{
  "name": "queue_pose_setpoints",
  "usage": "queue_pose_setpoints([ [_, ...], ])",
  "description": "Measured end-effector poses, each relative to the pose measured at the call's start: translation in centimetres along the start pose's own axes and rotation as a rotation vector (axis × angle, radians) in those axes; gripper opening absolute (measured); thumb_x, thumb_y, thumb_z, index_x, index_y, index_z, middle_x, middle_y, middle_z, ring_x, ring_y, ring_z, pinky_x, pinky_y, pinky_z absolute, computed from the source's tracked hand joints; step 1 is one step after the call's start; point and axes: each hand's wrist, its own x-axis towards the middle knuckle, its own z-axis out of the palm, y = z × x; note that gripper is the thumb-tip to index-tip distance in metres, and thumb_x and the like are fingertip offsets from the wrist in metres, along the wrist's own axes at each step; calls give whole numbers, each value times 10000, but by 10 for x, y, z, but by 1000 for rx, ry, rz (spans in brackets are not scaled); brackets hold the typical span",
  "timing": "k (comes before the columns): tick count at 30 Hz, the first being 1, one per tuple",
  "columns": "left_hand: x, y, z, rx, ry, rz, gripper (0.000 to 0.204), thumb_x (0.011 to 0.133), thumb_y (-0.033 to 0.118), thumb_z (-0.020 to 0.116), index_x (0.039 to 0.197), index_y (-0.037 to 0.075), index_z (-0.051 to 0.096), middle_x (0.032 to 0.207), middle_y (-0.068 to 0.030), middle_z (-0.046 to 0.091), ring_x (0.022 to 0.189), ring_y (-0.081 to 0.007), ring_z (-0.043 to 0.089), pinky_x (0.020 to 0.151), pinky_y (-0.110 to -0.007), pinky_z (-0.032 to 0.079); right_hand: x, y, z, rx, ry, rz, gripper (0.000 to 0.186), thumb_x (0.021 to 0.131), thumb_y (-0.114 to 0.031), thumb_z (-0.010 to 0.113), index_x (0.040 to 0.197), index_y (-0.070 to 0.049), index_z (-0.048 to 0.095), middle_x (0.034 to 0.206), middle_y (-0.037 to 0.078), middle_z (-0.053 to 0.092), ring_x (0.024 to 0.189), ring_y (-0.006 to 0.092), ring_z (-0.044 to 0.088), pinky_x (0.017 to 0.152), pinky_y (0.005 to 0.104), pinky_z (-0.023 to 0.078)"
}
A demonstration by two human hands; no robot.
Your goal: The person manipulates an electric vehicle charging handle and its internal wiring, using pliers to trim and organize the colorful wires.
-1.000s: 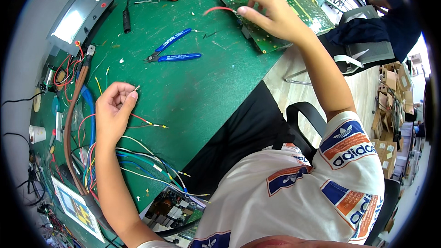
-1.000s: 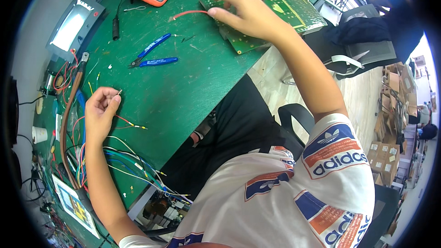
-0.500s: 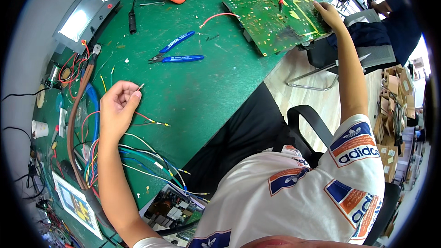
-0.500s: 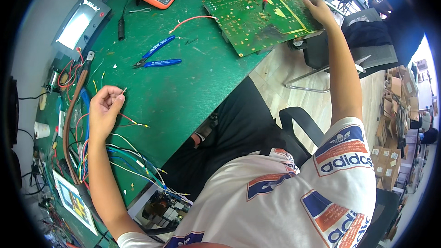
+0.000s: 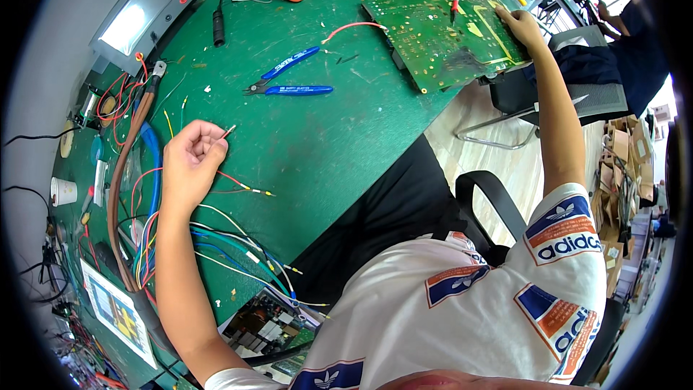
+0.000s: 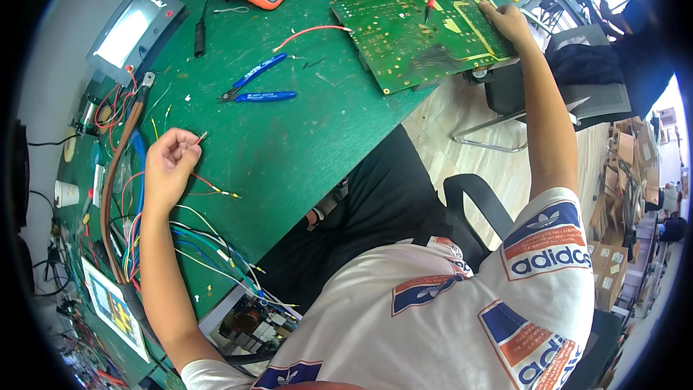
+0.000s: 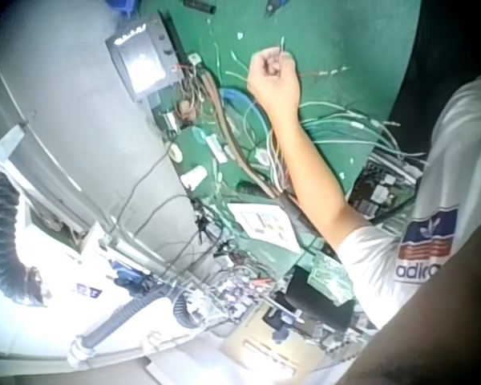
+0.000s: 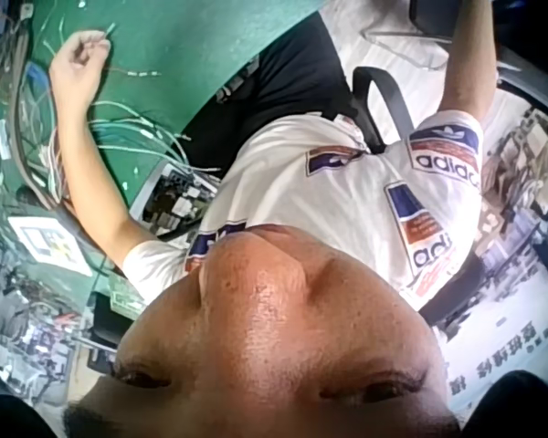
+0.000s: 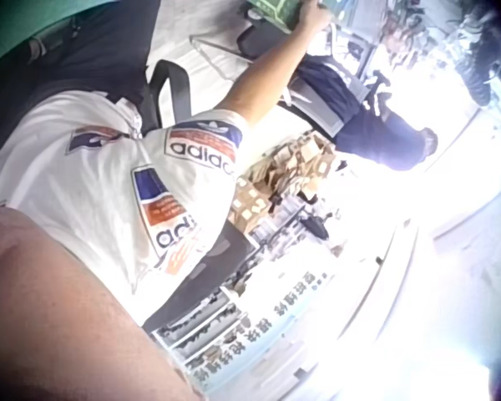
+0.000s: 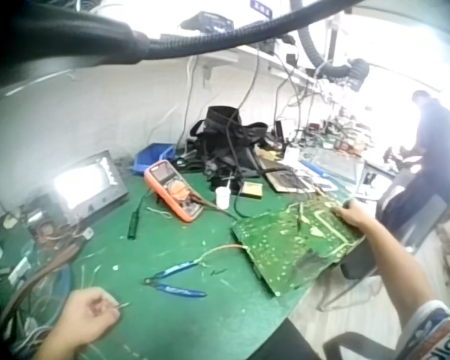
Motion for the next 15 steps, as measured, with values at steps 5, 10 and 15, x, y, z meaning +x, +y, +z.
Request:
queue_pose_setpoints([
  [5,-1,3,-2,1,-1,-24,63,896,0,648,954,-10,626,819,27,621,702,-7,548,631,-176,429,-31,-36,-3,34,-27,-57,774,814,-687,659,906,78,730,784,199,708,768,279,713,745,378,539],
  [10,1,5,0,6,-4,-13,57,895,-8,643,949,-5,623,816,34,612,700,-5,544,635,-174,428,-54,-42,-2,14,45,-124,783,792,-690,685,873,88,722,748,197,697,735,281,709,738,378,544],
  [15,1,2,-4,-81,-15,-46,54,900,-8,635,952,2,623,783,36,596,641,-5,515,563,-178,397,-81,-62,6,82,56,-207,739,821,-654,689,843,85,706,710,187,680,687,266,693,687,381,536],
])
